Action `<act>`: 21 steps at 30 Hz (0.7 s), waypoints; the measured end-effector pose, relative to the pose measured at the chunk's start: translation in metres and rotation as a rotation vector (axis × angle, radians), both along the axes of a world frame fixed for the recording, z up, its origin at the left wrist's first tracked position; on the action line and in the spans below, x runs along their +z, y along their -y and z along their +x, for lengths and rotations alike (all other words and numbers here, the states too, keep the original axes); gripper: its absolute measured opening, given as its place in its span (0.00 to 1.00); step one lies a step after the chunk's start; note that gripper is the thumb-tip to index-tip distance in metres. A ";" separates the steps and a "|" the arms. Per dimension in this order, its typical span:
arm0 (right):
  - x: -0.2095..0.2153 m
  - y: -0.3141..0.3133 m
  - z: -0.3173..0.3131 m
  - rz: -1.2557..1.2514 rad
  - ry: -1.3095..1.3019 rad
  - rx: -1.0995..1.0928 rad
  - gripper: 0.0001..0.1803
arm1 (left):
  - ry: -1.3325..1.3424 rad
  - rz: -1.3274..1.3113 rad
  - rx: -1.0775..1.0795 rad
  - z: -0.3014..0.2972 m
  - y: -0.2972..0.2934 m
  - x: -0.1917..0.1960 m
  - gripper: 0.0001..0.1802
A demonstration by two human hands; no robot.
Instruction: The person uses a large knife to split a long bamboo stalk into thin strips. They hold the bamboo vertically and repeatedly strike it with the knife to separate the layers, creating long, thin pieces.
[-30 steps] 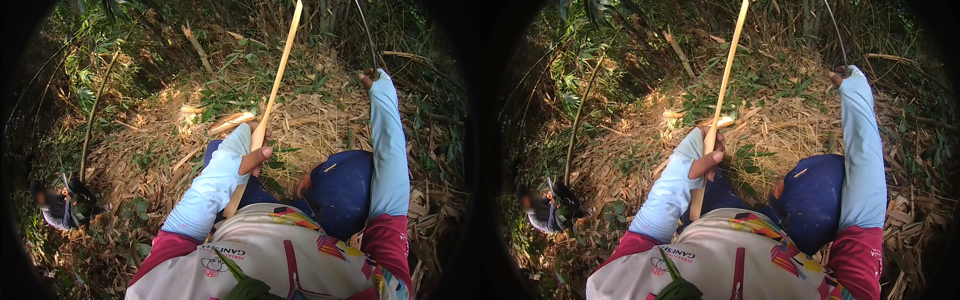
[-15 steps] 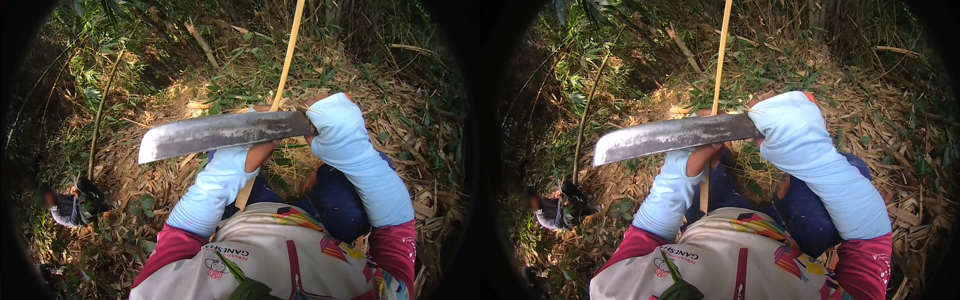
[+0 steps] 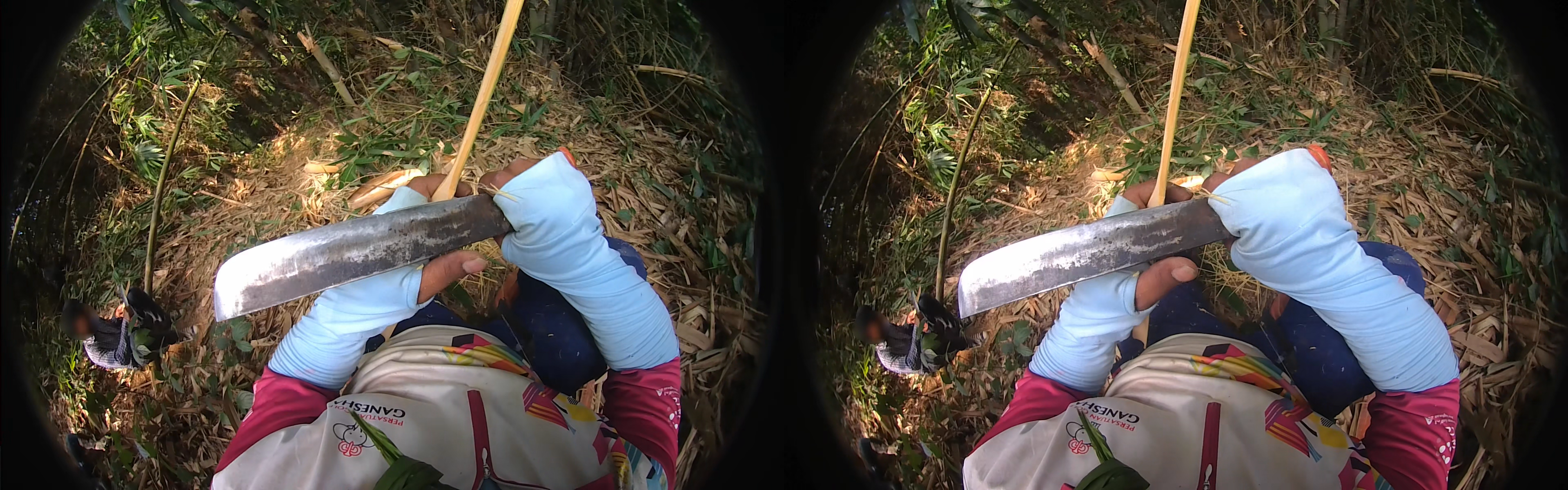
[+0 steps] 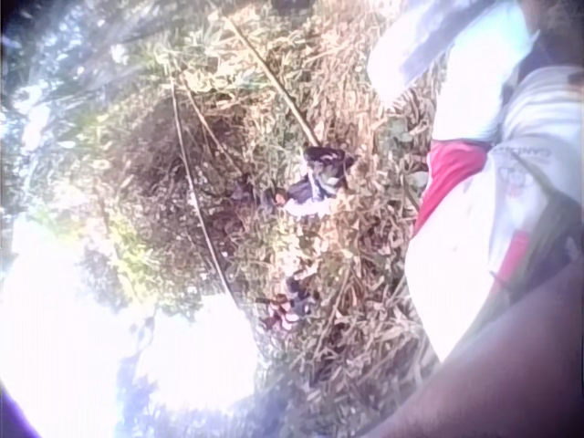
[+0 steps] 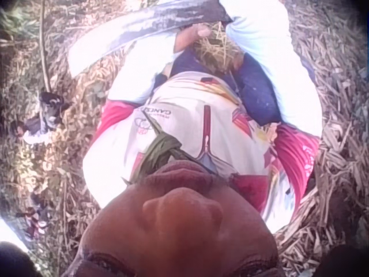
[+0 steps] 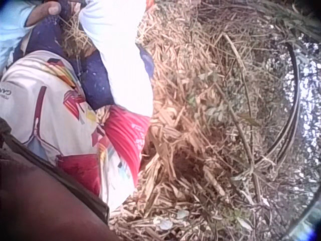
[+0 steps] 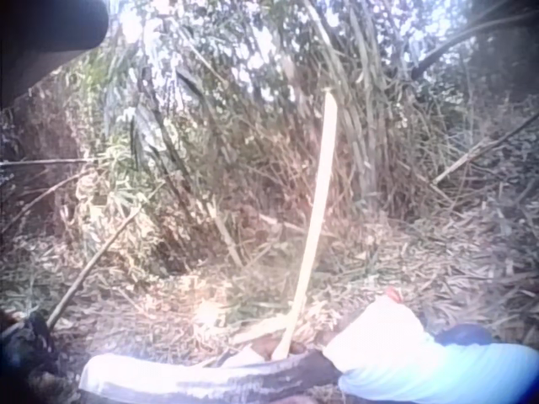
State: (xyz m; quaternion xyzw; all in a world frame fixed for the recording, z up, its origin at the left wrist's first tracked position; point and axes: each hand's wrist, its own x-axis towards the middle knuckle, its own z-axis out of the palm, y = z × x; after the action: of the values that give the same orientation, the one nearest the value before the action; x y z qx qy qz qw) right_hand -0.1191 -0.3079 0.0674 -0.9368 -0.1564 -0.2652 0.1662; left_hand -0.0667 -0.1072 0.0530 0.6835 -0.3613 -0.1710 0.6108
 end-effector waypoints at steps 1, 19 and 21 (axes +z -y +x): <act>0.000 0.000 0.000 0.019 0.000 0.020 0.11 | 0.024 0.027 0.015 -0.001 0.000 0.002 0.41; -0.001 -0.002 -0.003 -0.031 -0.014 -0.016 0.10 | 0.437 0.240 0.095 0.001 -0.007 0.004 0.33; -0.001 -0.003 -0.003 -0.045 -0.007 -0.028 0.09 | 0.449 0.232 0.100 0.001 -0.007 0.005 0.31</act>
State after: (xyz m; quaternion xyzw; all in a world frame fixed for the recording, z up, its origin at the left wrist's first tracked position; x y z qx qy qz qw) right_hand -0.1225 -0.3048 0.0667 -0.9433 -0.1487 -0.2607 0.1419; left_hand -0.0658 -0.1004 0.0577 0.7869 -0.4316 -0.0251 0.4404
